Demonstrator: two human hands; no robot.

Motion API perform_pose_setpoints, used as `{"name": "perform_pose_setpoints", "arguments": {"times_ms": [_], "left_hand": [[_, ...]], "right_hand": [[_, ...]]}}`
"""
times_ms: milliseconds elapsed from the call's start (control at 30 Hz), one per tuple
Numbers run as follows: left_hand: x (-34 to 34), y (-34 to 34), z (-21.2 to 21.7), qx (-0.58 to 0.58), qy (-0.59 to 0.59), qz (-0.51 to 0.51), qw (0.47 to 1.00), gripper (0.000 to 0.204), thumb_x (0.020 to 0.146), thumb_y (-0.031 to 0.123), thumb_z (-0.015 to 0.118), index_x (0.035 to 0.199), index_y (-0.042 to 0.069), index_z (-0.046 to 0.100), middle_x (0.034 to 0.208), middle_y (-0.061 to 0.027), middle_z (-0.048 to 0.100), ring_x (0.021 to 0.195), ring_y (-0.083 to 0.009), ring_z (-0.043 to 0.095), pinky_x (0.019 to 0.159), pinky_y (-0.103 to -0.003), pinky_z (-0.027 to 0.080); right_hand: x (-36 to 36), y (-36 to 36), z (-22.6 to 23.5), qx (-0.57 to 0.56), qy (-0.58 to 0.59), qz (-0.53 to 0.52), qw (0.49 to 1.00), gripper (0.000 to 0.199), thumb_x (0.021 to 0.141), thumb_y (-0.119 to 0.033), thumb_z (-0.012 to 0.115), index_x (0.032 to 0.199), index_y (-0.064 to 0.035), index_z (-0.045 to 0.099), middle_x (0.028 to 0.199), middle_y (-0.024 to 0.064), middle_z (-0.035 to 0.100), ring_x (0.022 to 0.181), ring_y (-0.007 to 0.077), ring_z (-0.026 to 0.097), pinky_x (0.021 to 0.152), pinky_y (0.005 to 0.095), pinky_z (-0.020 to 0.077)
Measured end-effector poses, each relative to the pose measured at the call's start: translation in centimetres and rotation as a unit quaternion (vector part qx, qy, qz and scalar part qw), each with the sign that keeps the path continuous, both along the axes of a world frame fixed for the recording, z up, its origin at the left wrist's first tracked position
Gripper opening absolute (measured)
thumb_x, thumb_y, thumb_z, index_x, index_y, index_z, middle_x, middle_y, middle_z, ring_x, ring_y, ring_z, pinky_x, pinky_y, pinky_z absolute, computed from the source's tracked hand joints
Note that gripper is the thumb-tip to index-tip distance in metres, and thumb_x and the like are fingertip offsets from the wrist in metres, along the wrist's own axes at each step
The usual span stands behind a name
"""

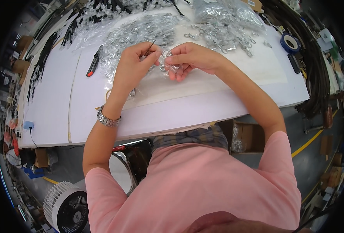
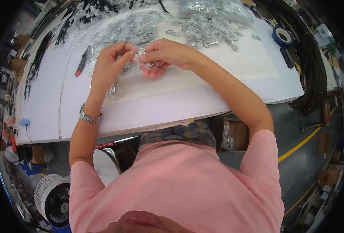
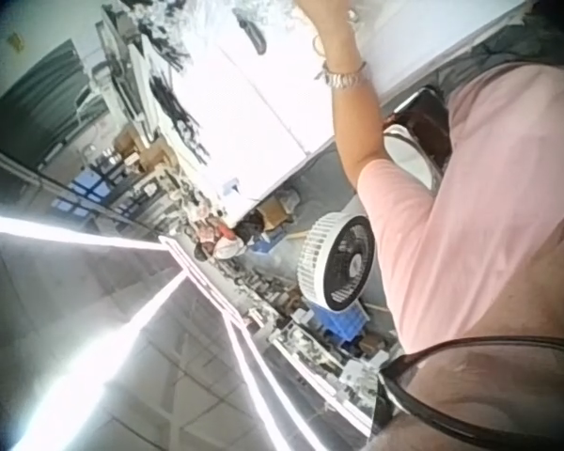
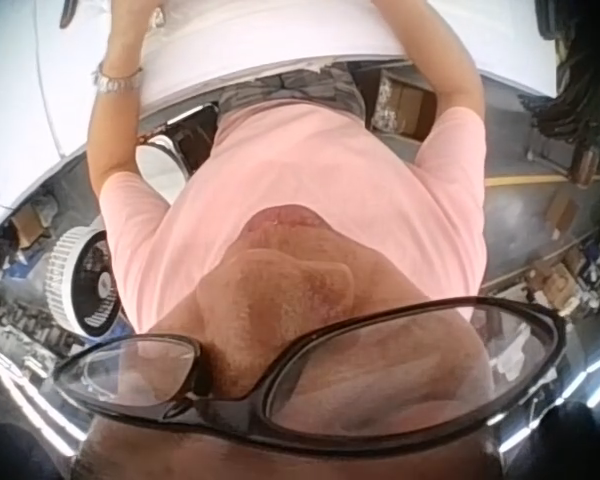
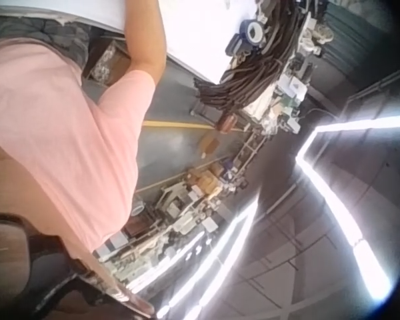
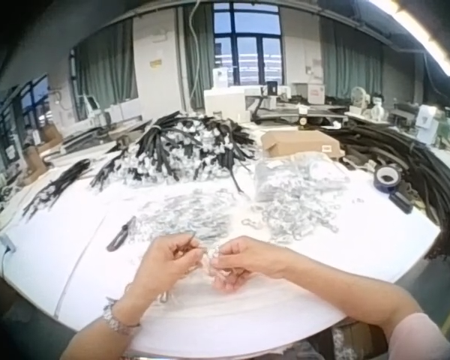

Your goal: Manually assembling small silver and clear hardware components at a workshop table.

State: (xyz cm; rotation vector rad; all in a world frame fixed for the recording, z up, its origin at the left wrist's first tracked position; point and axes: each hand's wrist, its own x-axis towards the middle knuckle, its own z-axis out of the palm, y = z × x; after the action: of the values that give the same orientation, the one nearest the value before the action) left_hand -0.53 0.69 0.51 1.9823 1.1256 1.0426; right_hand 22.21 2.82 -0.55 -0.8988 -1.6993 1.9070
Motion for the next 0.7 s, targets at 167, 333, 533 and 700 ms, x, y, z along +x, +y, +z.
{"name": "perform_pose_setpoints", "arguments": {"times_ms": [167,333,533,700], "left_hand": [[-0.6,0.0,0.2,-0.087,-0.132,0.049,0.986,0.021,0.098,0.022,0.068,0.096,0.001,0.073,0.071,0.0029,0.064,0.055,-0.0010,0.043,0.050,-0.021,0.031],[0.8,-0.3,0.4,-0.115,-0.176,0.037,0.977,0.026,0.098,0.025,0.070,0.102,0.000,0.071,0.069,0.0044,0.059,0.052,-0.0001,0.039,0.046,-0.019,0.027],[0.7,-0.1,-0.7,-0.206,-0.215,-0.102,0.949,0.031,0.099,0.020,0.069,0.120,-0.002,0.063,0.086,-0.0042,0.070,0.049,-0.0001,0.038,0.045,-0.017,0.027],[0.6,0.2,-0.9,-0.296,-0.262,-0.128,0.910,0.030,0.098,0.013,0.069,0.121,-0.003,0.059,0.094,-0.0097,0.073,0.049,0.0004,0.040,0.044,-0.017,0.029]], "right_hand": [[0.6,-0.1,1.2,0.008,0.065,-0.082,0.995,0.030,0.101,-0.035,0.065,0.109,-0.0064,0.070,0.105,0.0116,0.075,0.095,0.0161,0.072,0.085,0.0304,0.0583],[-0.9,0.1,-0.7,-0.052,0.219,-0.189,0.956,0.028,0.101,-0.034,0.066,0.113,-0.0086,0.069,0.112,0.0066,0.071,0.110,0.0155,0.064,0.099,0.0389,0.0507],[-3.0,-0.9,-1.2,-0.086,0.238,-0.163,0.954,0.031,0.099,-0.038,0.067,0.112,-0.0095,0.068,0.098,0.0021,0.068,0.096,0.0136,0.062,0.098,0.0401,0.0487],[-2.3,-1.1,-0.7,-0.102,0.226,-0.164,0.955,0.033,0.099,-0.038,0.066,0.109,-0.0061,0.067,0.094,0.0031,0.068,0.082,0.0123,0.062,0.093,0.0383,0.0542]]}}
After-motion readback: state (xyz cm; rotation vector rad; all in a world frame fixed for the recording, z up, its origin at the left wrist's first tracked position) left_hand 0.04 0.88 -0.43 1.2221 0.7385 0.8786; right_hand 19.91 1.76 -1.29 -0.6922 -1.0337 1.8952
